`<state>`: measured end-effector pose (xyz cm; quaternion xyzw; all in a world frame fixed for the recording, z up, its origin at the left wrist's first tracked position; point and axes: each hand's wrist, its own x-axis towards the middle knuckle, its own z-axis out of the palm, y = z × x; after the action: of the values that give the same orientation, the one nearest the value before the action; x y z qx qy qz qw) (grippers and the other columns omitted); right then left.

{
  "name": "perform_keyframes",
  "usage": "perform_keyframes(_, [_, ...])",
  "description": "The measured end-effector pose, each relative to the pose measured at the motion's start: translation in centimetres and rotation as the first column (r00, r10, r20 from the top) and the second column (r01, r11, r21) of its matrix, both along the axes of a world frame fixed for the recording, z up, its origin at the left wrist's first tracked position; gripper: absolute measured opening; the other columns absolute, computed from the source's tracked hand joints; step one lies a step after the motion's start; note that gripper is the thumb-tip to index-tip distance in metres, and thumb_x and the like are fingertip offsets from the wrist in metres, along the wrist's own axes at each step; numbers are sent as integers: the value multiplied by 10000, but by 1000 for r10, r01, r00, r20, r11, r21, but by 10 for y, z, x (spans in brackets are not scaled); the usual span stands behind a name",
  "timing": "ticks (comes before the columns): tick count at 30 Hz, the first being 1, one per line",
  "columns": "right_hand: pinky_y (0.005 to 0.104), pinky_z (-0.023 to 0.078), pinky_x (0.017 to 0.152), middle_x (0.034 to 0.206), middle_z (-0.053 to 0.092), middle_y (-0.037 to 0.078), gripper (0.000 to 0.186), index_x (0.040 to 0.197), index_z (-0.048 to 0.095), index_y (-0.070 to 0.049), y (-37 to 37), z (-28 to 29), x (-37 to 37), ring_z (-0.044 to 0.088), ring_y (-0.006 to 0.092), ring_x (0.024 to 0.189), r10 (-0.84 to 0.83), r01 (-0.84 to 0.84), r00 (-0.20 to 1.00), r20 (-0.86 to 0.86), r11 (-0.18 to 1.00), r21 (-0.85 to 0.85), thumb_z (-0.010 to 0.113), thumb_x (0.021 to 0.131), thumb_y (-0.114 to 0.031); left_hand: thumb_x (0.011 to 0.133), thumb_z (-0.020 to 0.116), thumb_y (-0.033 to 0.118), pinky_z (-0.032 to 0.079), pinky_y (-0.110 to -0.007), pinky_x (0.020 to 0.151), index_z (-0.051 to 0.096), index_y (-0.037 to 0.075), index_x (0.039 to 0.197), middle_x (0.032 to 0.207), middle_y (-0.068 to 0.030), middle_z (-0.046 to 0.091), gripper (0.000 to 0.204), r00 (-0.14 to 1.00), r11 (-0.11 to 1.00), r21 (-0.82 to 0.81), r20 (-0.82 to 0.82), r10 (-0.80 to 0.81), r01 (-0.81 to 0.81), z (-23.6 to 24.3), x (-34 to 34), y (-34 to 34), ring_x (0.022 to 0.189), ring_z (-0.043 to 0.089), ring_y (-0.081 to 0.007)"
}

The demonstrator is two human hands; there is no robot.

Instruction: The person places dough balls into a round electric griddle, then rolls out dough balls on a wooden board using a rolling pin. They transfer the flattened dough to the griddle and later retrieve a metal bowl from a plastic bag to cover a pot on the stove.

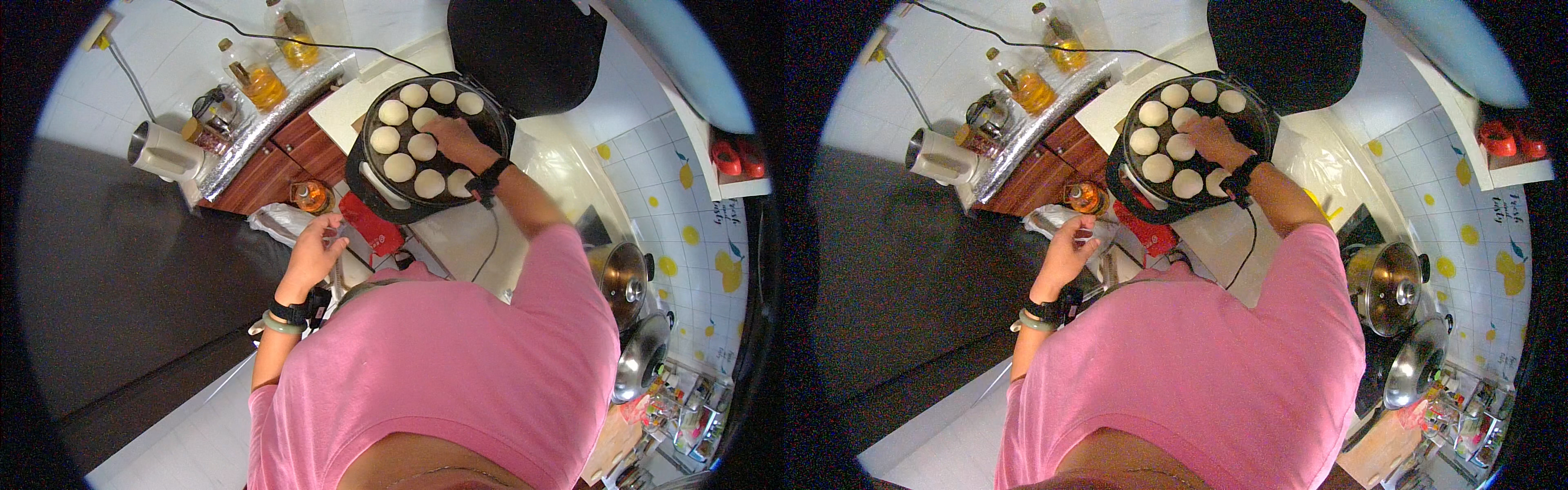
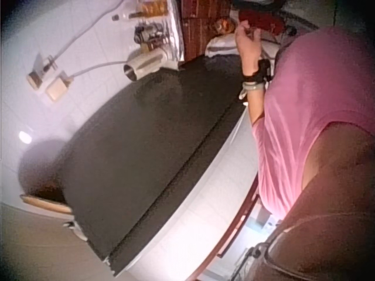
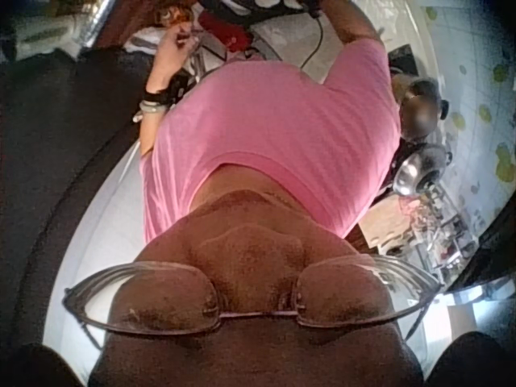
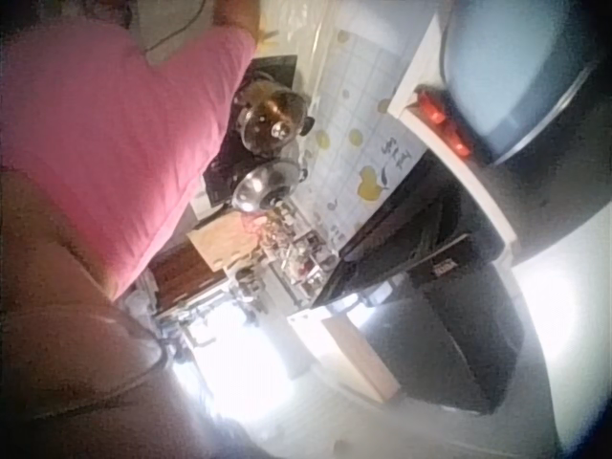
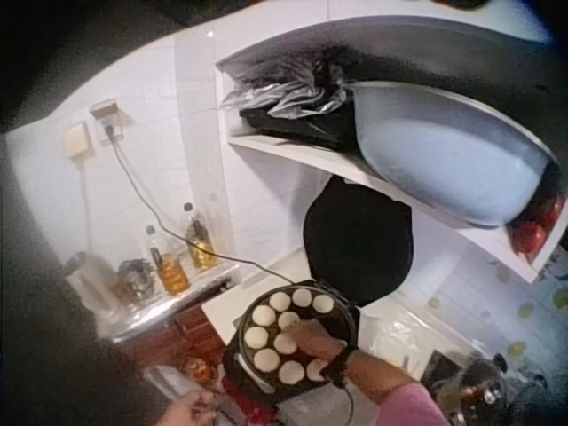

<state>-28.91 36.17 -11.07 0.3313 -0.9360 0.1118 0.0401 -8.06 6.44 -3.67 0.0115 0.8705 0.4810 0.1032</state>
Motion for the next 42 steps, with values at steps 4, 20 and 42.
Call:
perform_keyframes(4, [459, 453, 742, 980, 555, 143, 327, 978, 550, -72, 23, 9, -2, 559, 321, 908, -200, 181, 977, 80, 963, 198, 641, 667, -119, 740, 636, 71, 460, -293, 713, 515, 24, 1080, 968, -107, 557, 364, 1000, 999, -40, -8, 7, -7, 0, 2, 0, 848, 569, -206])
perform_keyframes(20, [427, 457, 788, 989, 543, 152, 513, 1050, 532, -113, 41, 1, 3, 551, 333, 918, -162, 144, 942, 294, 986, 82, 741, 591, -209, 751, 620, 70, 454, -289, 719, 502, 16, 1093, 993, -105, 559, 366, 1000, 1000, -20, 16, -5, 5, 3, 1, 4, 873, 559, -195])
perform_keyframes(42, [387, 465, 655, 795, 600, 142, 134, 813, 588, -71, 65, 57, 361, 583, 303, 757, -662, 684, 723, 198, 646, -339, 467, 785, -122, 740, 595, 55, 453, -308, 755, 509, -10, 1072, 955, -97, 570, 349, 733, 733, -73, -33, -680, 677, -20, 84, 91, 844, 556, -200])
